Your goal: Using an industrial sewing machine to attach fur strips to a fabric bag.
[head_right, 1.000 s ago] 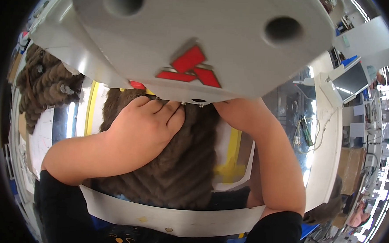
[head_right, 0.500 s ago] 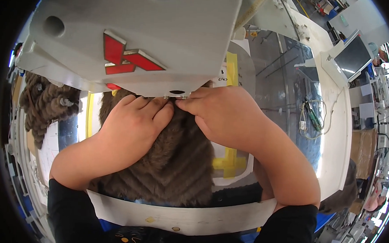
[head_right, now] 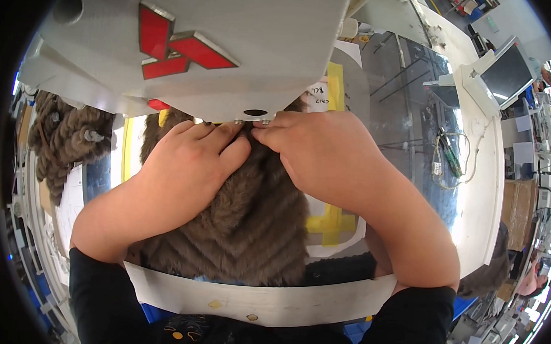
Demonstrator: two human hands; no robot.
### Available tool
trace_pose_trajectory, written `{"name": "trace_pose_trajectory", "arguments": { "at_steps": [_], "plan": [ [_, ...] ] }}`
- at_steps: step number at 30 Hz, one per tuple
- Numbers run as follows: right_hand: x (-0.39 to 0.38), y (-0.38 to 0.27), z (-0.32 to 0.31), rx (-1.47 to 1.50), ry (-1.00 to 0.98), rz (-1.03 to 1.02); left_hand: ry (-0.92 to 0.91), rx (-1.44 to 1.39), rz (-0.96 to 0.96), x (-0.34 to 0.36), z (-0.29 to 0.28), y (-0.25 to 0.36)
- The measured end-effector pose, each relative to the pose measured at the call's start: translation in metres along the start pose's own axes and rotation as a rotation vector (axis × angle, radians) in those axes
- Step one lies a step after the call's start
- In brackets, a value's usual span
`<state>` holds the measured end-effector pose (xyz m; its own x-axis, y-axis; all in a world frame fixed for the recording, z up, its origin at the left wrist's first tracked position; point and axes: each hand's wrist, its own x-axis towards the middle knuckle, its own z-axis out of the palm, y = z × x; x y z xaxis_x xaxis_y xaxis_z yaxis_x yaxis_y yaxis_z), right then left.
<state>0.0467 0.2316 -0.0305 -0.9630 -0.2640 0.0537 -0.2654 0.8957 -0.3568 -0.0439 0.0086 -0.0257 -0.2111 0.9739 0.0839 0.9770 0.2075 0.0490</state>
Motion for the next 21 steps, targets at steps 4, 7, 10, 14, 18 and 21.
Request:
{"name": "trace_pose_trajectory", "arguments": {
  "at_steps": [4,7,10,14,18,21],
  "plan": [
    [-0.002,-0.002,0.003,-0.001,0.034,-0.030,-0.036,-0.023,0.006,-0.004,0.003,0.001],
    [-0.003,-0.003,0.002,0.009,0.015,-0.026,-0.023,-0.018,0.039,-0.006,0.002,0.002],
    [-0.004,-0.007,-0.002,0.009,-0.010,-0.017,-0.065,-0.022,0.055,-0.007,-0.004,0.003],
    [-0.005,-0.008,-0.002,0.006,0.005,-0.052,-0.066,0.008,0.079,-0.010,-0.006,0.008],
    [-0.006,-0.010,-0.002,0.018,-0.013,-0.044,-0.098,0.041,0.088,-0.012,-0.007,0.014],
    [-0.006,-0.008,0.000,0.004,0.014,-0.054,-0.109,0.052,0.099,-0.013,-0.008,0.017]
  ]
}}
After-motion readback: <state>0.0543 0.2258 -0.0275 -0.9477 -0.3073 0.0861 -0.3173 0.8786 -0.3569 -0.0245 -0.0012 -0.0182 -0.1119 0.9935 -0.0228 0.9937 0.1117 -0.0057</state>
